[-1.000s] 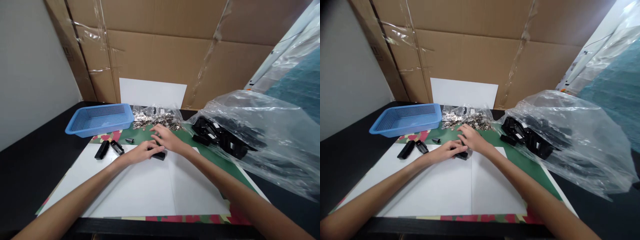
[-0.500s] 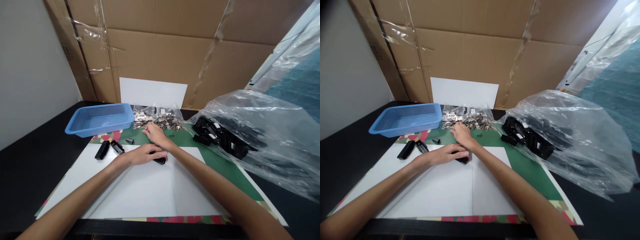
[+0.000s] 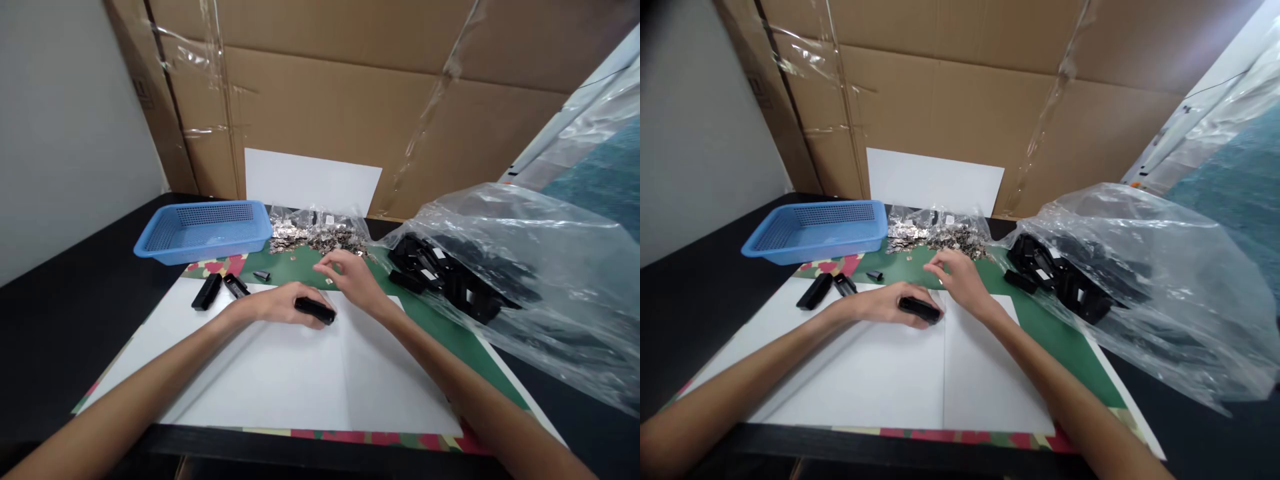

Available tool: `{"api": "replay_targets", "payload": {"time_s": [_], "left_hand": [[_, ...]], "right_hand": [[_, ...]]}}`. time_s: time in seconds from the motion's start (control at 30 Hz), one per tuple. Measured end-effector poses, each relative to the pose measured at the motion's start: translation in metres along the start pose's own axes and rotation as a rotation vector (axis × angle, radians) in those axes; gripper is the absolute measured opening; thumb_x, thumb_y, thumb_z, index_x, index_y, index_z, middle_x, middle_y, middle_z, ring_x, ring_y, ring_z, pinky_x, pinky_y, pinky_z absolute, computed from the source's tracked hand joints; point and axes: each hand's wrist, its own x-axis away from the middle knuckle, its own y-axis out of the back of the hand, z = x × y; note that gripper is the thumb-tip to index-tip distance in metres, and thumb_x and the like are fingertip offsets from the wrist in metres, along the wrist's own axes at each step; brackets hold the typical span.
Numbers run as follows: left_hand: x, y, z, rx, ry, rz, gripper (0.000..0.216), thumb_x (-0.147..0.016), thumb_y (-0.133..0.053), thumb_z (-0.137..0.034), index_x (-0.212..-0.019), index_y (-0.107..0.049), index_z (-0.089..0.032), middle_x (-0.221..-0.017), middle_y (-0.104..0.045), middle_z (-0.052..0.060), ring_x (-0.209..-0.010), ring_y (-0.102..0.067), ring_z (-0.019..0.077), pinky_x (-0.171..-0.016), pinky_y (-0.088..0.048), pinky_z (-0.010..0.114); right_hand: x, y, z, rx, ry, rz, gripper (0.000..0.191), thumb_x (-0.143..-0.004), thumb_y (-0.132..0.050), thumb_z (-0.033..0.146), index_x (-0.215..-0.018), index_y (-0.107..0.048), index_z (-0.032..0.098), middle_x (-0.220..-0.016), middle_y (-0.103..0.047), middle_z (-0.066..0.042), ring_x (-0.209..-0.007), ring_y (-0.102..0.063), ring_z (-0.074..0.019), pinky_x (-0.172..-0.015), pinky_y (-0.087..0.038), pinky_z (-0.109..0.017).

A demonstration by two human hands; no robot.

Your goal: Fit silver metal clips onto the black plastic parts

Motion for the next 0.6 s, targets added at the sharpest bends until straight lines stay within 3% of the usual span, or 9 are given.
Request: {"api": "replay_targets", "payload": {"time_s": [0.17, 0.27, 0.37, 0.6], "left_hand": [[-0.002, -0.008, 0.001, -0.118, -0.003, -0.183, 0.040, -0.088, -0.077, -0.038, -0.125, -0.074, -0.023, -0.118, -0.075, 0.005, -0.104, -0.070, 0.0209, -0.089, -0.052, 0.027], [-0.005, -0.016, 0.002, -0.307, -0.067, -0.353, 0.035, -0.092, -0.071, -0.040, -0.123, -0.074, -0.024, -0.107, -0.074, 0.004, -0.095, -0.069, 0.0185, -0.081, -0.049, 0.025], [-0.007, -0.020, 0.002, -0.427, -0.100, -0.415, 0.036, -0.095, -0.067, -0.038, -0.127, -0.072, -0.023, -0.106, -0.072, 0.004, -0.095, -0.068, 0.0178, -0.082, -0.048, 0.025], [-0.009, -0.019, 0.005, -0.463, -0.075, -0.430, 0.032, -0.094, -0.066, -0.033, -0.122, -0.072, -0.020, -0.111, -0.076, 0.005, -0.097, -0.070, 0.0193, -0.083, -0.050, 0.025]], "right_hand": [[0.039, 0.014, -0.001, -0.217, -0.178, 0.040, 0.025, -0.093, -0.070, 0.042, -0.082, -0.070, 0.020, -0.077, -0.068, -0.002, -0.066, -0.056, -0.0158, -0.061, -0.043, -0.028], [0.045, 0.020, -0.001, -0.309, -0.248, 0.092, 0.031, -0.091, -0.071, 0.048, -0.084, -0.071, 0.018, -0.072, -0.065, -0.001, -0.057, -0.054, -0.0134, -0.054, -0.043, -0.026], [0.043, 0.026, 0.001, -0.325, -0.264, 0.111, 0.031, -0.090, -0.071, 0.048, -0.085, -0.071, 0.017, -0.069, -0.062, 0.000, -0.055, -0.052, -0.0126, -0.052, -0.041, -0.025], [0.040, 0.033, -0.001, -0.410, -0.241, 0.201, 0.025, -0.089, -0.071, 0.041, -0.099, -0.074, 0.017, -0.088, -0.073, -0.005, -0.079, -0.068, -0.0185, -0.080, -0.056, -0.034]]}}
